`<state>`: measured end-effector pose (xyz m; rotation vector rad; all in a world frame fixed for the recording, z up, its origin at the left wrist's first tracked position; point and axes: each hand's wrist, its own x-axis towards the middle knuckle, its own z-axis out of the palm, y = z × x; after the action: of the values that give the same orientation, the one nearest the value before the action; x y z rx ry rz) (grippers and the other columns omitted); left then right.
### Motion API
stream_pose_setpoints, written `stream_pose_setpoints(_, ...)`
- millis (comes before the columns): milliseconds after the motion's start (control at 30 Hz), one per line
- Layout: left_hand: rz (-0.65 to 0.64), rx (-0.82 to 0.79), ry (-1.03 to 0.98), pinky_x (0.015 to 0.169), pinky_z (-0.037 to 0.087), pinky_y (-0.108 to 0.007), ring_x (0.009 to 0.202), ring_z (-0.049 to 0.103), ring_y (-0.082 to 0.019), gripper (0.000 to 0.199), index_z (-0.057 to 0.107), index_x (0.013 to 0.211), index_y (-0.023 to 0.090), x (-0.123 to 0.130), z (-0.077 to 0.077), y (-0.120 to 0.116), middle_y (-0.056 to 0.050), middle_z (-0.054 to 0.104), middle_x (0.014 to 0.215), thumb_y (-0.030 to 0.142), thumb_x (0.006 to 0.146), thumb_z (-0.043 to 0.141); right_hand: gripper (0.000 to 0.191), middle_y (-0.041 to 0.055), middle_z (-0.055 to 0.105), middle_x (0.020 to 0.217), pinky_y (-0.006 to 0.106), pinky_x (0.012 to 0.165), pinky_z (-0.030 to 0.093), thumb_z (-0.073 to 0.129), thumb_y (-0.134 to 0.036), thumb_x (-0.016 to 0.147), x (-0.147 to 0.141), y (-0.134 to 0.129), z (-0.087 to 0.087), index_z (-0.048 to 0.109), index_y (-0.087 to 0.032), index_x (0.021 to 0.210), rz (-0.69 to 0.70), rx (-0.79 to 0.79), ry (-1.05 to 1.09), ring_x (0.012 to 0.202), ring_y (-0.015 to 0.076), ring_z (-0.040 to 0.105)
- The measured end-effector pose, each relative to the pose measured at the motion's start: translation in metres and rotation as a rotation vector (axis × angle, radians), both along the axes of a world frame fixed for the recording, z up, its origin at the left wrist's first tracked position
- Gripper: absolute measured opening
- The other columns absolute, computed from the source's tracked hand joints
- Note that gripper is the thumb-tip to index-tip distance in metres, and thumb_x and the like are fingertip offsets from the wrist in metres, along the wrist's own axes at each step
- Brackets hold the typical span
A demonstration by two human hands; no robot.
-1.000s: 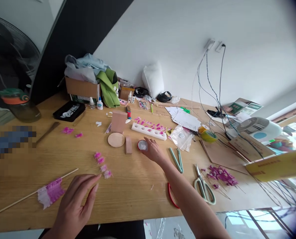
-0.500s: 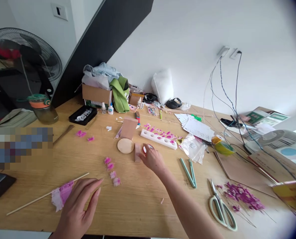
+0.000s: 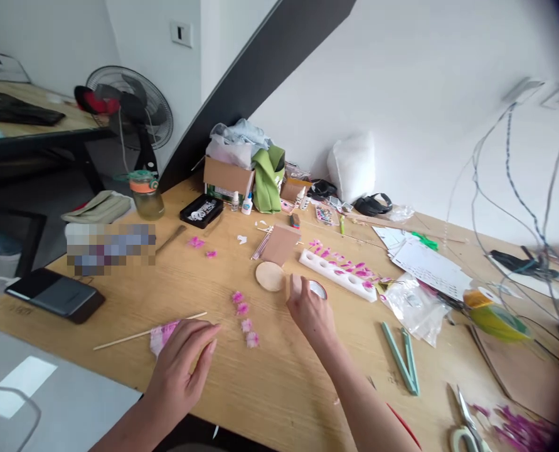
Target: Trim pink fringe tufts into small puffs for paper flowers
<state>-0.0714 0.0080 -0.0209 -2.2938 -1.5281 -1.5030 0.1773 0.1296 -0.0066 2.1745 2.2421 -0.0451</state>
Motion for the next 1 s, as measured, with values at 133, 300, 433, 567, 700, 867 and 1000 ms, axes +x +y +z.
stream_pose_setpoints(133, 0.050, -0.030, -0.008, 0.080, 0.052, -0.034, 0.093, 0.061, -0.020, 0.033, 0.057, 0.116, 0.020, -0.016, -0.002, 0.000, -0.008, 0.064, 0.099, 0.005, 0.087, 0.051, 0.045, 0.0100, 0.071, 0.091, 0.029, 0.052, 0.041, 0.044, -0.026, 0.089, 0.002, -0.022, -0.004, 0.039, -0.018, 0.133, 0.030, 0.027, -0.050, 0.070, 0.0255, 0.070)
stream_pose_setpoints(300, 0.158, -0.038, 0.033, 0.080, 0.052, -0.035, 0.092, 0.059, -0.020, 0.031, 0.056, 0.115, 0.020, -0.040, 0.002, 0.003, -0.008, 0.062, 0.098, 0.008, 0.088, 0.053, 0.046, 0.0128, 0.071, 0.095, 0.029, 0.055, 0.043, 0.043, -0.028, 0.091, 0.001, -0.037, -0.017, 0.039, -0.013, 0.134, 0.049, -0.012, -0.091, 0.076, 0.0262, 0.071)
stream_pose_setpoints(433, 0.265, -0.042, 0.086, 0.084, 0.051, -0.038, 0.093, 0.060, -0.022, 0.025, 0.057, 0.114, 0.020, -0.056, 0.006, 0.006, -0.009, 0.062, 0.100, 0.016, 0.089, 0.053, 0.049, 0.0145, 0.071, 0.098, 0.032, 0.055, 0.045, 0.044, -0.029, 0.091, -0.002, -0.036, -0.019, 0.038, -0.011, 0.136, 0.027, -0.027, -0.096, 0.075, 0.0280, 0.070)
stream_pose_setpoints(567, 0.319, -0.080, 0.119, 0.084, 0.052, -0.038, 0.093, 0.061, -0.022, 0.023, 0.058, 0.112, 0.019, -0.072, 0.006, 0.008, -0.009, 0.063, 0.100, 0.020, 0.090, 0.053, 0.049, 0.0133, 0.071, 0.099, 0.031, 0.056, 0.046, 0.044, -0.031, 0.091, -0.002, -0.034, -0.017, 0.038, -0.012, 0.135, -0.002, -0.044, -0.089, 0.075, 0.0267, 0.070)
stream_pose_setpoints(700, 0.347, -0.165, 0.175, 0.083, 0.052, -0.040, 0.094, 0.061, -0.024, 0.020, 0.059, 0.108, 0.019, -0.083, 0.003, 0.010, -0.009, 0.064, 0.100, 0.025, 0.090, 0.051, 0.048, 0.0142, 0.070, 0.098, 0.033, 0.057, 0.046, 0.041, -0.035, 0.093, -0.001, -0.036, -0.017, 0.039, -0.011, 0.134, -0.004, -0.049, -0.098, 0.075, 0.0281, 0.070)
stream_pose_setpoints(867, 0.323, -0.259, 0.227, 0.083, 0.052, -0.041, 0.096, 0.060, -0.026, 0.020, 0.059, 0.106, 0.018, -0.083, 0.000, 0.012, -0.010, 0.064, 0.101, 0.027, 0.091, 0.050, 0.049, 0.0160, 0.064, 0.103, 0.035, 0.064, 0.046, 0.038, -0.046, 0.095, 0.002, -0.050, -0.010, 0.043, -0.012, 0.131, 0.026, 0.129, -0.053, 0.088, 0.0301, 0.065)
stream_pose_setpoints(1000, 0.295, -0.281, 0.245, 0.086, 0.050, -0.041, 0.098, 0.059, -0.026, 0.020, 0.060, 0.106, 0.017, -0.079, -0.003, 0.014, -0.010, 0.064, 0.102, 0.026, 0.091, 0.049, 0.044, 0.0136, 0.064, 0.096, 0.037, 0.073, 0.047, 0.037, -0.048, 0.095, 0.003, -0.072, -0.007, 0.053, -0.013, 0.118, 0.052, 0.261, 0.199, 0.088, 0.0282, 0.060)
